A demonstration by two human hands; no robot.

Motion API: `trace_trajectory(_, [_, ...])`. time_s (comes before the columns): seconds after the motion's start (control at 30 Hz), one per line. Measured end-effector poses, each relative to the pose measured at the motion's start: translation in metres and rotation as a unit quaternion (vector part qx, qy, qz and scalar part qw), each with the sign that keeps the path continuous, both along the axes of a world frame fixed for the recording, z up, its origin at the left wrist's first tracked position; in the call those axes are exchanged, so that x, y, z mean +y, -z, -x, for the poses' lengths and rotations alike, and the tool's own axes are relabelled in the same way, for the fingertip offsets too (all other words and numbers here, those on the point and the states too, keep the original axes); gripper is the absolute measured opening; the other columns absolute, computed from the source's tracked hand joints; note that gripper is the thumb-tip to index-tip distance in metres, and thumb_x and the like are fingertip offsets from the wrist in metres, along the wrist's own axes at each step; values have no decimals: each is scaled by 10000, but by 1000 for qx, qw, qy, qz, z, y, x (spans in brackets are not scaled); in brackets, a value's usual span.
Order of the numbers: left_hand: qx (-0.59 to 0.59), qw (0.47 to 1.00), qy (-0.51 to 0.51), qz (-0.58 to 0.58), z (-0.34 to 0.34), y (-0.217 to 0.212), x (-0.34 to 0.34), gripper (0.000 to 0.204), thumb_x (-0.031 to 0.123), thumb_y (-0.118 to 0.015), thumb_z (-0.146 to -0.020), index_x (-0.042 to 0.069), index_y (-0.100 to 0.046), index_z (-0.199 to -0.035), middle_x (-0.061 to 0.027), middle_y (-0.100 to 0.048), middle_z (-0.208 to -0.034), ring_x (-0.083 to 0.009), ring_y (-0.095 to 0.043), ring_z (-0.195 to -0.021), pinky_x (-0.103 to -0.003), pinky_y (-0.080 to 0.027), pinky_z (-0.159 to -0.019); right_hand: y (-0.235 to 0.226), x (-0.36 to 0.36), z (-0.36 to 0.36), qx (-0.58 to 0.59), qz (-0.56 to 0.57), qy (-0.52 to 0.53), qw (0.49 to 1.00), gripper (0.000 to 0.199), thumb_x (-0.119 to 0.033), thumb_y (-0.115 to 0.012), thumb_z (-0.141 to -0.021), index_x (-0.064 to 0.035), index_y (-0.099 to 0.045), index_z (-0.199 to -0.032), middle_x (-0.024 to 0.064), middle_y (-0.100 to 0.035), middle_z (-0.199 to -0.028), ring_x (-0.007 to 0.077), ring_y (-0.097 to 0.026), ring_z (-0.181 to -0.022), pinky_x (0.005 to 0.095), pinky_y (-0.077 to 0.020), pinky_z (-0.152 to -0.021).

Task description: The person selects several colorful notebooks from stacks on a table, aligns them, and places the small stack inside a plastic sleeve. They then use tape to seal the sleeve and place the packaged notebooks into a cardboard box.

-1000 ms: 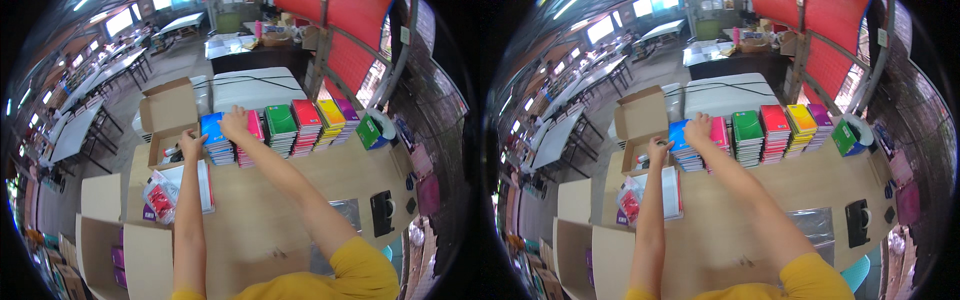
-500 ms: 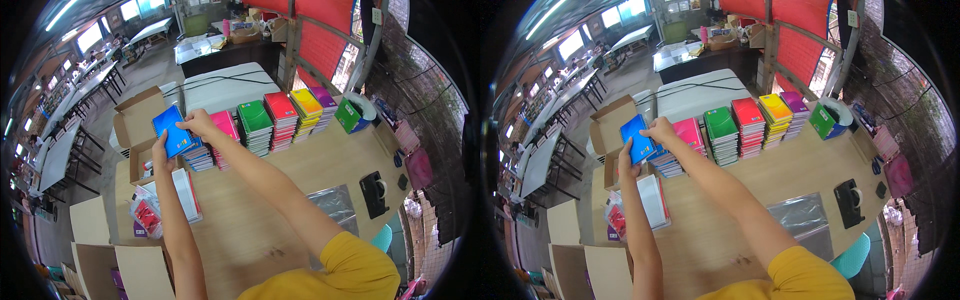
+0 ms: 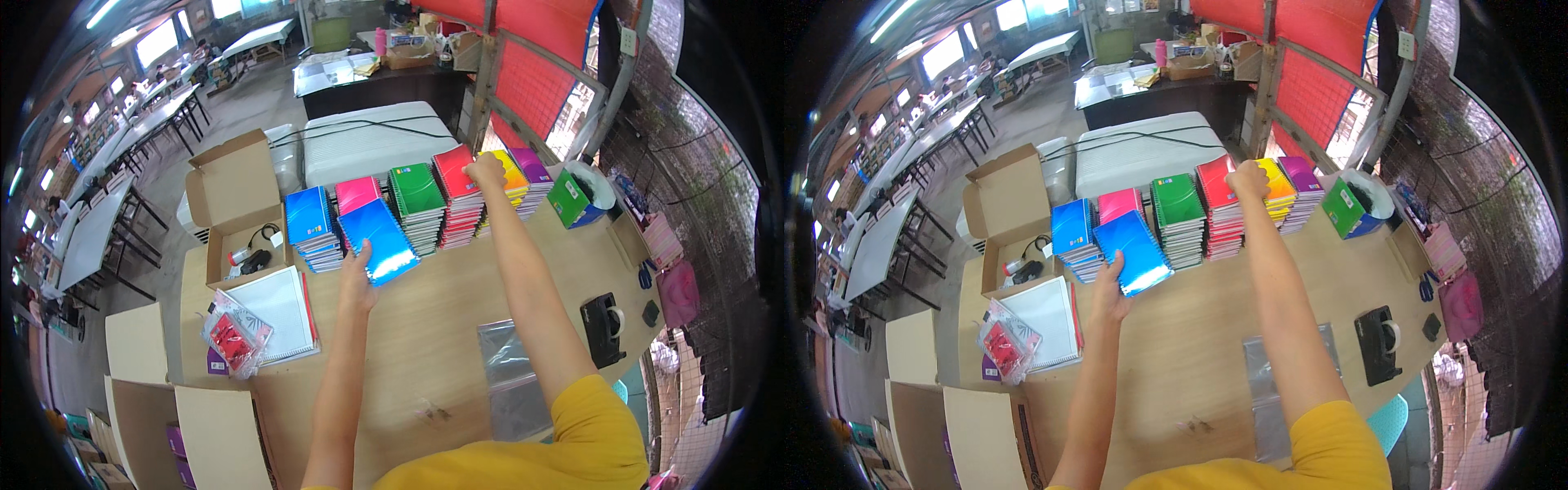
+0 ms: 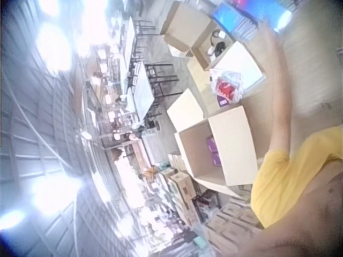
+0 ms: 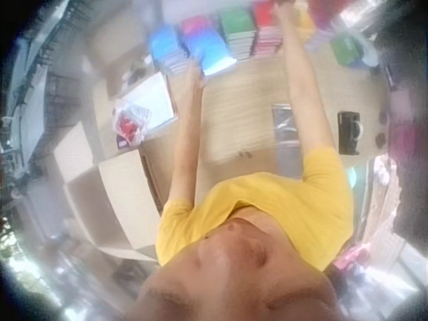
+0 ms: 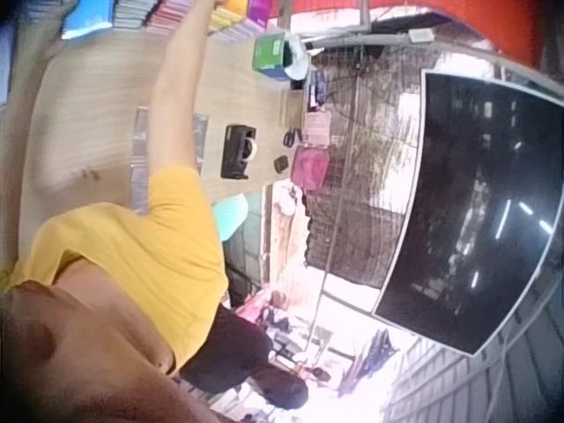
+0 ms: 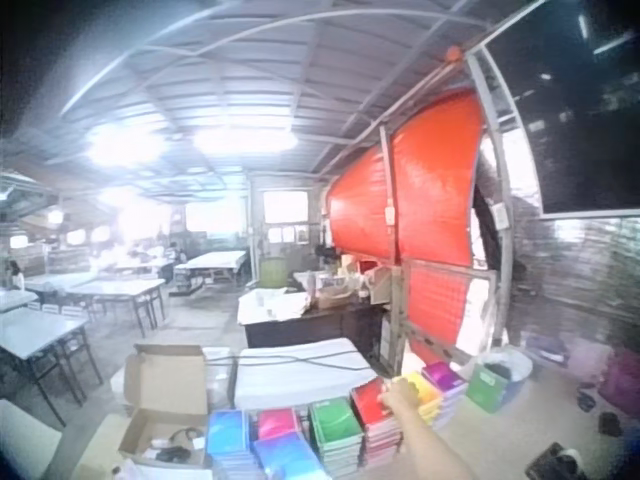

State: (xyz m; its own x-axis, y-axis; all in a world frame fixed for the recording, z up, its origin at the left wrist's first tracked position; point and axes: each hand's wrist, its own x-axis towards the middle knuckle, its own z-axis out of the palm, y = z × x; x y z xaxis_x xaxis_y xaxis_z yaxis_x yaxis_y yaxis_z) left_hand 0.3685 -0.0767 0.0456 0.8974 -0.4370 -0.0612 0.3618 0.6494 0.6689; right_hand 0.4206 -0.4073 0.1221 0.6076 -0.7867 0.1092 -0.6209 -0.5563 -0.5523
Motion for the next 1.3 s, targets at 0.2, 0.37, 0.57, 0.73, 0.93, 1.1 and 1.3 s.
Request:
trace_trajectory(0.2, [-2,1000,5,31,19,-2,-10,576,385,-558,-975,37,-360,-1389,-110,-505,-1339,-245,-558,-1162,-431,-513,-956,5,22,36,-297,-364,-153,870,435,-178,-848,-711,39,-600,-996,147,-658,-858,195,-662,-781,333,-561,-619])
trace_trajectory(0.37, [71,987,29,139,39,-8,-4,490,347,-478,-1012,22,-399,-1370,-130,-547,-1331,-262,-575,-1184,-456,-485,-1008,-5,114,86,-204,-220,-276,913,466,-243,-813,-751,75,-590,-1007,172,-667,-824,202,-642,-692,337,-534,-619])
trace_trajectory(0.57, [55,996,1,77,52,12,10,416,269,-484,-1009,28,-431,-1343,-134,-588,-1279,-269,-609,-1139,-469,-501,-990,5,98,26,-26,114,-233,965,441,-281,-727,-810,45,-586,-1072,239,-681,-921,376,-661,-915,438,-529,-798])
trace_trajectory(0.73, [16,999,-14,30,53,17,22,378,218,-488,-1000,30,-440,-1325,-133,-592,-1270,-251,-616,-1130,-442,-523,-960,4,116,-4,79,86,-131,984,606,-330,-738,-784,45,-503,-1198,273,-626,-1124,454,-612,-1045,514,-501,-889])
trace_trajectory(0.93, [32,993,25,107,52,27,33,373,166,-463,-996,51,-416,-1347,-115,-572,-1295,-238,-615,-1125,-417,-525,-954,9,89,-10,-33,23,-98,994,538,-305,-738,-765,30,-580,-1155,214,-669,-1048,384,-651,-969,448,-523,-845])
trace_trajectory(1.1, [0,999,3,53,51,28,38,401,196,-457,-1005,84,-393,-1384,-116,-552,-1325,-231,-589,-1165,-408,-509,-976,0,103,36,-210,-234,-285,906,404,-194,-770,-759,31,-650,-1072,133,-688,-853,205,-645,-774,323,-496,-703])
trace_trajectory(1.3, [66,984,31,161,70,11,11,387,224,-493,-998,43,-452,-1337,-121,-581,-1274,-245,-604,-1137,-409,-524,-948,3,142,117,-125,-243,-355,894,396,-199,-771,-775,15,-656,-1088,130,-659,-818,209,-635,-809,324,-497,-761])
